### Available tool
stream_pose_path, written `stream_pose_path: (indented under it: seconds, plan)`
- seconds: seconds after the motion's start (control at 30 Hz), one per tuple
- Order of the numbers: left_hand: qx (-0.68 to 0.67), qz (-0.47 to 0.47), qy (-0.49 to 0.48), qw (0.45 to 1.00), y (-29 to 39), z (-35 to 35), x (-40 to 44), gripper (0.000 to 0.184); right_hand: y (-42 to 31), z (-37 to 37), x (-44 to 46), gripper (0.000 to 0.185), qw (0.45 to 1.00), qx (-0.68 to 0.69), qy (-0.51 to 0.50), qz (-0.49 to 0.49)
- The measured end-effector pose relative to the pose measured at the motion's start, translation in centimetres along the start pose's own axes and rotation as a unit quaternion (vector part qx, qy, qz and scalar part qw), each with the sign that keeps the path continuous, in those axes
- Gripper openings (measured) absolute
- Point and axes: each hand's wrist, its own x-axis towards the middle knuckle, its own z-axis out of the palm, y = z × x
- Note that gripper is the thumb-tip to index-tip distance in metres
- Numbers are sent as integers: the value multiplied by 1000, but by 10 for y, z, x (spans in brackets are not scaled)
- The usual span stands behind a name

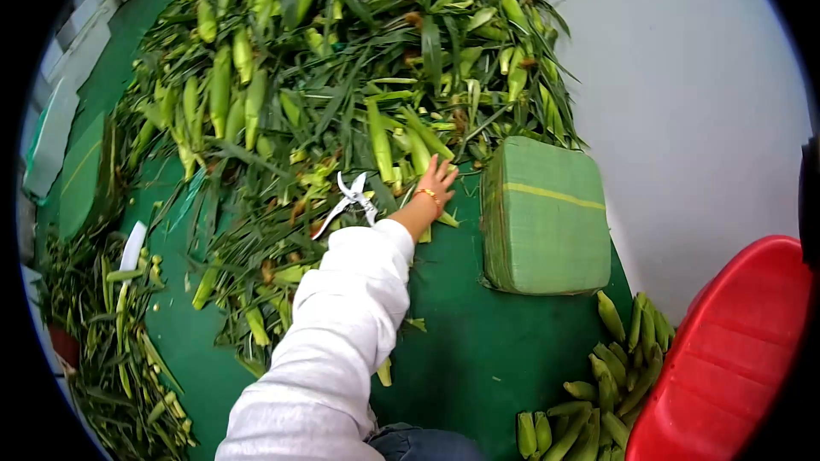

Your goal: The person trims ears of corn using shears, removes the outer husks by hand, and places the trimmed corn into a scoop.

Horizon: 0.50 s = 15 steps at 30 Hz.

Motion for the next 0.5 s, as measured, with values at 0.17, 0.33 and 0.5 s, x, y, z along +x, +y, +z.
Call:
stream_pose_path:
  seconds: [0.17, 0.33, 0.5]
  plan:
    - [17, 20, -82, 996, 3, 56, 26, 53, -8, 45, -18, 56, 1000, -18, 1, 14]
    - [-72, -33, -135, 988, -29, 114, -22, 61, -11, 64, -19, 57, 999, -28, 1, 29]
    - [-15, -11, -183, 983, -71, 126, -119, 64, -9, 80, -17, 58, 998, -39, -12, 42]
